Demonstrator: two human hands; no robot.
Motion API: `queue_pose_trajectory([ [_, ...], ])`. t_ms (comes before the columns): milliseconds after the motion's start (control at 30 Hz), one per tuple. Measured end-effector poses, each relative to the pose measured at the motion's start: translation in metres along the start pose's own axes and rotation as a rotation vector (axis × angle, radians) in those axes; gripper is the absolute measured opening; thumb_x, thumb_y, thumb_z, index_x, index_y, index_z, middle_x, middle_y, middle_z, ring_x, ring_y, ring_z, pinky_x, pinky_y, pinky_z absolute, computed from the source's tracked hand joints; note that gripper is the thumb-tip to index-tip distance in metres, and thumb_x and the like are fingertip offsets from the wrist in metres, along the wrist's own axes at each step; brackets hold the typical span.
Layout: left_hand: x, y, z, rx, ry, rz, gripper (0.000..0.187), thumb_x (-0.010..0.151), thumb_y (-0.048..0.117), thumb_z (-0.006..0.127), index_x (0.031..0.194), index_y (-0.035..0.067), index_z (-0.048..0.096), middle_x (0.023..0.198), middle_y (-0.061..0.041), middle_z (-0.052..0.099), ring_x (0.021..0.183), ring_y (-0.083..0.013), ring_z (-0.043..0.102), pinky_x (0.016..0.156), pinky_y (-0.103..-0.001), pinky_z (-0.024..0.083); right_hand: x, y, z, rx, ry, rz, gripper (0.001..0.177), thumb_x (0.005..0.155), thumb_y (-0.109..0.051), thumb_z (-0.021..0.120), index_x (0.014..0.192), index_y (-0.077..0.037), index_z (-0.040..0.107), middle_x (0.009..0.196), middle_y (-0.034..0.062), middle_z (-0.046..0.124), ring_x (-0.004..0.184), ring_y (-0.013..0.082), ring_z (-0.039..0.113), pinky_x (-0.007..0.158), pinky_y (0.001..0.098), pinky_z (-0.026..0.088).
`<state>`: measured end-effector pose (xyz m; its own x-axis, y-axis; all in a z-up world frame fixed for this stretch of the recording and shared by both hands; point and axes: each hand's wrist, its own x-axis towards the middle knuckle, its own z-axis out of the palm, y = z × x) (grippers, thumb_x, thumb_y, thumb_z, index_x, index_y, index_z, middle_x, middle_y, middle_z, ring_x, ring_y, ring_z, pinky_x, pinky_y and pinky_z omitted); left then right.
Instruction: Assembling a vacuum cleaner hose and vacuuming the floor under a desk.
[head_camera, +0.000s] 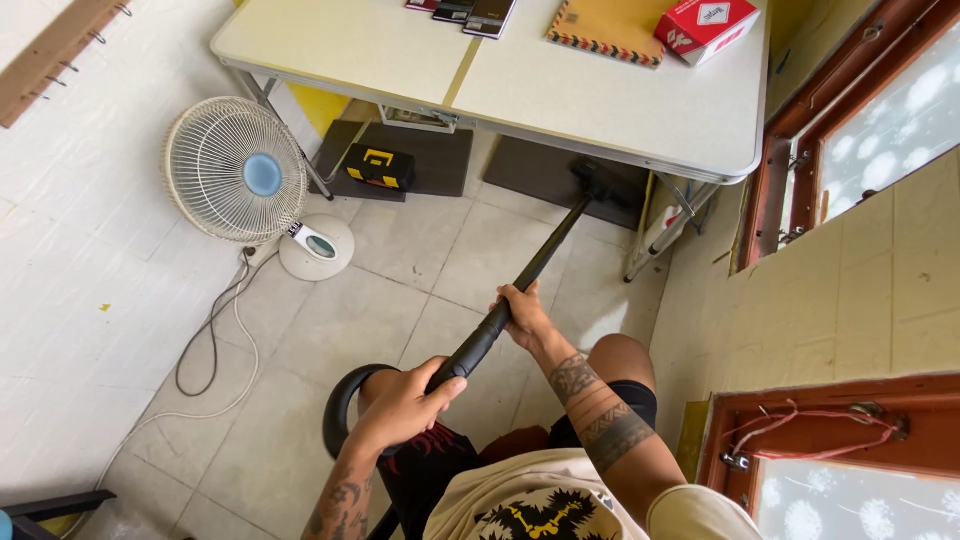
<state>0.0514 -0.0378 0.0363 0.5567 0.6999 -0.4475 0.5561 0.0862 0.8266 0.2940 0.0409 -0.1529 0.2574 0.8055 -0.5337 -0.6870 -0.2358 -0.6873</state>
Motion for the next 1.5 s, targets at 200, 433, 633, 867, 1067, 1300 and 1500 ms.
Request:
queue_pose_trajectory([
  [200,0.001,-0.001,0.003,-0.123,0.07,-0.066,0.037,0.097,0.039,0.061,0.115,0.007,0.064,0.062,0.0,0.059,0.045,-0.0081,0.054,0.043,-0.027,0.046,0.007,-0.008,0.009,-0.124,-0.068,0.14,0.043,0.094,-0.014,0.066,0.121,-0.017,0.033,0.09,0.0068,0.055,0.072,0.0213,0.065,0.06,0.0376,0.062],
  [433,0.071,0.0,0.038,-0.15,0.055,0.007,0.038,0.097,0.041,0.061,0.113,0.007,0.062,0.064,0.001,0.058,0.045,-0.0077,0.052,0.043,-0.028,0.044,0.042,-0.03,-0.02,-0.034,0.04,0.02,0.047,0.092,-0.014,0.066,0.123,-0.017,0.032,0.091,0.0116,0.055,0.074,0.0217,0.061,0.062,0.0391,0.061],
  [633,0.123,-0.013,0.06,-0.158,-0.06,-0.059,0.041,0.1,0.045,0.06,0.106,0.004,0.061,0.064,0.002,0.056,0.046,-0.0086,0.051,0.044,-0.027,0.045,0.021,-0.046,-0.033,0.176,0.093,0.082,0.034,0.098,-0.013,0.06,0.119,-0.001,0.035,0.097,0.0177,0.057,0.075,0.0255,0.062,0.067,0.0391,0.059],
  [867,0.096,-0.029,0.042,-0.104,-0.052,-0.027,0.04,0.097,0.045,0.064,0.105,0.005,0.062,0.064,0.003,0.056,0.045,-0.0081,0.051,0.042,-0.027,0.043,0.003,-0.035,-0.025,0.085,0.029,0.151,0.032,0.1,-0.016,0.06,0.118,0.004,0.043,0.097,0.0169,0.059,0.078,0.0269,0.064,0.071,0.0423,0.062],
  [1067,0.026,-0.017,-0.007,-0.009,0.067,-0.096,0.039,0.09,0.044,0.069,0.11,0.011,0.066,0.063,0.004,0.061,0.044,-0.0064,0.054,0.041,-0.025,0.043,-0.026,0.0,0.02,-0.07,-0.102,0.216,0.032,0.101,-0.02,0.063,0.115,0.005,0.048,0.095,0.0129,0.061,0.082,0.0253,0.071,0.075,0.0398,0.066],
  [1300,0.011,-0.054,-0.027,-0.262,0.095,-0.127,0.036,0.094,0.04,0.067,0.103,0.005,0.067,0.064,0.001,0.059,0.044,-0.0071,0.049,0.042,-0.025,0.041,-0.031,0.019,0.057,-0.314,-0.152,0.22,0.034,0.101,-0.031,0.06,0.104,0.002,0.051,0.094,0.0104,0.065,0.083,0.022,0.074,0.072,0.0371,0.064],
  [1500,0.071,-0.08,-0.012,-0.456,0.019,-0.091,0.035,0.096,0.04,0.066,0.09,0.006,0.059,0.065,0.001,0.058,0.046,-0.0087,0.052,0.042,-0.026,0.045,0.055,0.031,0.016,-0.451,-0.126,0.156,0.048,0.097,-0.043,0.067,0.103,0.004,0.059,0.082,0.0069,0.062,0.067,0.017,0.062,0.06,0.0335,0.06],
])
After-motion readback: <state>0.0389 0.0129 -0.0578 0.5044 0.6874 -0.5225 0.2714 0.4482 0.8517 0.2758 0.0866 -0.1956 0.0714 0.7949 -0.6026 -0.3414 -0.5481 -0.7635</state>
